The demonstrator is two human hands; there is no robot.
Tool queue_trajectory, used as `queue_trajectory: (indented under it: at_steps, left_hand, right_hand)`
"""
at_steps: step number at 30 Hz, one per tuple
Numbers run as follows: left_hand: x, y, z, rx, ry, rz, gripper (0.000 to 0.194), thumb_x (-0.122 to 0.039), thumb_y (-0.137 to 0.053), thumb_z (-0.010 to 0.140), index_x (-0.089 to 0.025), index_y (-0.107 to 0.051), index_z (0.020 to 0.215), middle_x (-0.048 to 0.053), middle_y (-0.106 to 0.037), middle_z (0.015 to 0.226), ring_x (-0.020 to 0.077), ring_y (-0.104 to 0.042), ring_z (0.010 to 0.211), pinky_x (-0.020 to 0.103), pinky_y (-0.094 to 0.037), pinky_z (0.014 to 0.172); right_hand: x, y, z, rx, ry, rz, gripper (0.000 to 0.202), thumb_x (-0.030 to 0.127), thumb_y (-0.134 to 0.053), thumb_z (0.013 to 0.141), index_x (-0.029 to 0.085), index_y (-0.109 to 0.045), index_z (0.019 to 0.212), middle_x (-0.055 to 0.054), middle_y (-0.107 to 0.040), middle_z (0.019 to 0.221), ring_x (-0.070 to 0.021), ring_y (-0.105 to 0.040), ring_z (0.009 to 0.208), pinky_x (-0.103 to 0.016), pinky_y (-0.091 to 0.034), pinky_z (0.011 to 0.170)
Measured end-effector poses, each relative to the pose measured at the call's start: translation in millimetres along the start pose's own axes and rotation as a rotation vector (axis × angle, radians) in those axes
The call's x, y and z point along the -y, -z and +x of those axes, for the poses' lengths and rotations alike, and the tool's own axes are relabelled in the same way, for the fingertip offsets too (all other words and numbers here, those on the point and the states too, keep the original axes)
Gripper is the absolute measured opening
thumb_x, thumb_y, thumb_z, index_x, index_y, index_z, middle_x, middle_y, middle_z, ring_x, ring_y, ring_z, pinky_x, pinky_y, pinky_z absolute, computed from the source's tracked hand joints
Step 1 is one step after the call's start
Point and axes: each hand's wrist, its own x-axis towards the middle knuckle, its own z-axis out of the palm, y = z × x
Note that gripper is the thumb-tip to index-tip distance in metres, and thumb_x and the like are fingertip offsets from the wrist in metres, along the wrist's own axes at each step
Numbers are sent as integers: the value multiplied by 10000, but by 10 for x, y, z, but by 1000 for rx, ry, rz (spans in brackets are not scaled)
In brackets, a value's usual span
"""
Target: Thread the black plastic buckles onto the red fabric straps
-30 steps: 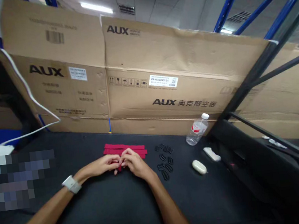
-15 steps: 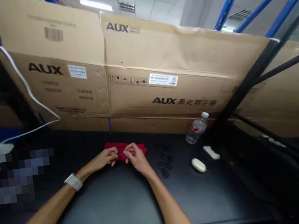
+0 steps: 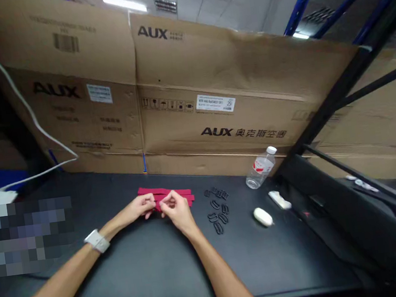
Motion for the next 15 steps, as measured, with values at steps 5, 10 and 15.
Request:
queue_trajectory:
  at_steps: [5,10,15]
  left_hand:
    - [-42,-28,-13,0,-8,14,344,-499,-552,832,-175,-471,748,-60,-513,523,93,-442,464,205,-276,491]
    - [-101,-47,-25,8,3,48,332,-482,-561,830,-170,-487,745,-60,-507,523,93,-441,473,205,-281,497]
    - [-106,-56,-33,6,2,30,354,-506,-573,812,-172,-479,742,-59,-503,545,93,-438,472,206,-284,489]
  right_hand:
    - [-11,-26,-7,-56,0,-99,175,319,-627,781,192,-509,762,24,-608,649,-104,-552,504,-207,-421,484]
    - [0,-4,-19,59,9,-110,164,333,-615,802,186,-544,820,32,-589,643,-93,-525,510,-200,-399,496]
    - [26,55,-24,131,-42,-39,227,392,-616,813,176,-563,859,18,-605,681,-97,-547,535,-215,-421,542]
